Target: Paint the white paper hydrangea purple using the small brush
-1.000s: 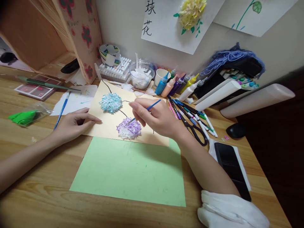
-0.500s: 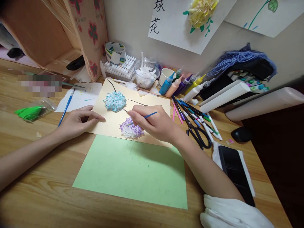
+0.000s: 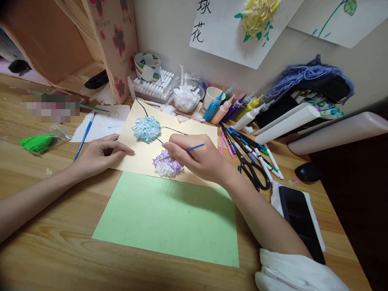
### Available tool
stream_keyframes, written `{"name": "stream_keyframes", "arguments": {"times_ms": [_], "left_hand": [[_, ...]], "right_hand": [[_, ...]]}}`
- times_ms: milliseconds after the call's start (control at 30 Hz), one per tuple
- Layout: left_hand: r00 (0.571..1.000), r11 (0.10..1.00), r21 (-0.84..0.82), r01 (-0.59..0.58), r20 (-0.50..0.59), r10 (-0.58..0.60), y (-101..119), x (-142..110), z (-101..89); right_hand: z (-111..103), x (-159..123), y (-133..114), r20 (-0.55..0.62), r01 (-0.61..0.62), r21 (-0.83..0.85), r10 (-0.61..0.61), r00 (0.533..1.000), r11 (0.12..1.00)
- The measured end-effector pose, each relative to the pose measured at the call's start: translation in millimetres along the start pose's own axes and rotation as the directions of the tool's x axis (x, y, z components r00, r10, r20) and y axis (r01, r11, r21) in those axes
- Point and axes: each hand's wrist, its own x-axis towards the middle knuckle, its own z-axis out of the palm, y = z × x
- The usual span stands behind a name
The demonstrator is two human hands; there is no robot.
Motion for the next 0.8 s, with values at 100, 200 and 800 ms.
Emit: {"name": "stream_keyframes", "arguments": {"times_ms": [100,200,800], "left_hand": [[1.000,1.000,-0.008,0.007,0.001,-0.007,0.1,0.0,0.1],[1.000,1.000,-0.008,0.009,0.004,-0.009,-0.5,0.2,0.1],[1.000,1.000,-0.016,0.019,0.015,-0.019,-1.4,0.4,0.3]], "right_hand": [[0.6,0.3,0.4,0.032,0.005,-0.046,-0.003,0.999,0.999],[1.1,1.0,-0.2,0.014,0.017,-0.067,-0.016,1.000,0.998],[1.0,1.4,-0.8,0.054,0.013,-0.101,-0.008,0.998,0.995]]}}
